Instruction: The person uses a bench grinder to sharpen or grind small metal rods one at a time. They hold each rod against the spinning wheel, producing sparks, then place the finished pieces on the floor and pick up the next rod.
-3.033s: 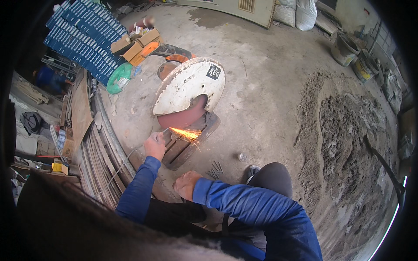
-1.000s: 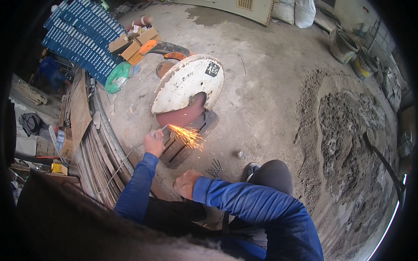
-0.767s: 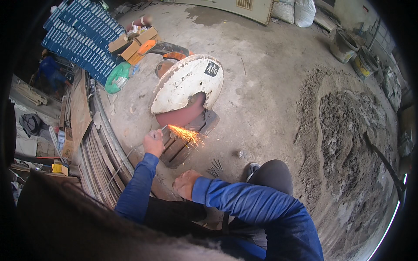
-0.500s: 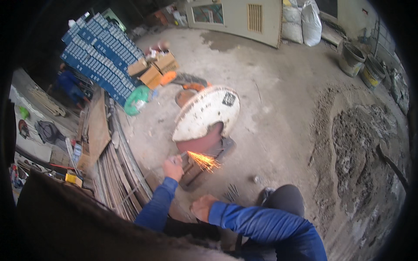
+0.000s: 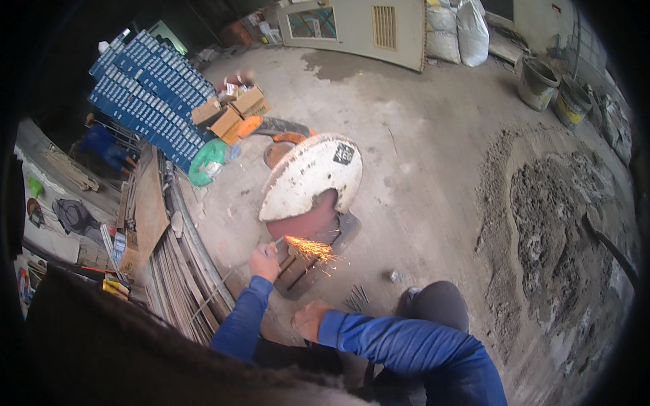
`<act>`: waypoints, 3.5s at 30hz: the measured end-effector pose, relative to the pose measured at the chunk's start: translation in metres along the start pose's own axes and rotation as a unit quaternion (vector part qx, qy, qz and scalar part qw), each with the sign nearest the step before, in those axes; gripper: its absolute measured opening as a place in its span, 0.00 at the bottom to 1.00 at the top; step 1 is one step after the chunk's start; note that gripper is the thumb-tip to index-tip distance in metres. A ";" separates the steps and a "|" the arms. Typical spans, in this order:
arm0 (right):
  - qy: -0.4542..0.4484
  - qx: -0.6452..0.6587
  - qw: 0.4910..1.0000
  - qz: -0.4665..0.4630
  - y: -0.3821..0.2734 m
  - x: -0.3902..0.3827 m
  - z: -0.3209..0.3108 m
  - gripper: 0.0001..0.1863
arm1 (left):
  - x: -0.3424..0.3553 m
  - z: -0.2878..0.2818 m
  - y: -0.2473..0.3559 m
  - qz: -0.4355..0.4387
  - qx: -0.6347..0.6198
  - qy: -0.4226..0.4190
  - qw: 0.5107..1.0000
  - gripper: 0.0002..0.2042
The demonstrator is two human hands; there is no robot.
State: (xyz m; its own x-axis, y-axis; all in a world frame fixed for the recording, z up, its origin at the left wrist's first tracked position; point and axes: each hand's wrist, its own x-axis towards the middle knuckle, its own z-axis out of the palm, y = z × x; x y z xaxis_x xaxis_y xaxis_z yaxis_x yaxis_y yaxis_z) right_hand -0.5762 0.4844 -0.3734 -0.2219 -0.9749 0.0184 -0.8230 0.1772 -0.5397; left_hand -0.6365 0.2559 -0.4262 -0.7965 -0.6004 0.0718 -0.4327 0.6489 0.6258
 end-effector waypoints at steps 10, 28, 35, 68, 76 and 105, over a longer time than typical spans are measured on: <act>-0.068 -0.041 0.996 0.028 -0.007 0.006 -0.010 0.13 | 0.009 0.013 -0.024 0.081 0.014 0.034 0.996 0.16; 0.054 0.032 0.998 0.007 0.004 0.000 -0.001 0.08 | 0.002 0.004 -0.005 -0.002 0.002 0.012 1.000 0.15; 0.046 0.057 0.997 0.015 0.005 0.000 -0.001 0.08 | 0.000 0.003 -0.002 0.016 0.008 0.019 1.000 0.15; -0.106 -0.043 0.992 0.047 -0.016 0.008 -0.021 0.11 | -0.010 -0.017 0.003 -0.064 -0.191 -0.161 0.966 0.09; -0.101 -0.033 0.993 0.051 -0.014 0.007 -0.021 0.10 | -0.006 -0.013 0.003 -0.041 -0.106 -0.120 0.986 0.09; -0.084 -0.044 0.994 0.058 -0.013 0.008 -0.016 0.11 | -0.004 -0.004 -0.010 0.141 0.015 0.035 0.989 0.11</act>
State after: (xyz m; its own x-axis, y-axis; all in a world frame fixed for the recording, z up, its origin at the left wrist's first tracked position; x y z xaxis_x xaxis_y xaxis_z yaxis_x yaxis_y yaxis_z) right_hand -0.5760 0.4761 -0.3529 -0.2337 -0.9546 -0.1848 -0.8409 0.2939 -0.4544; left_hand -0.6276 0.2502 -0.4295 -0.8569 -0.4229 0.2948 -0.2102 0.8088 0.5492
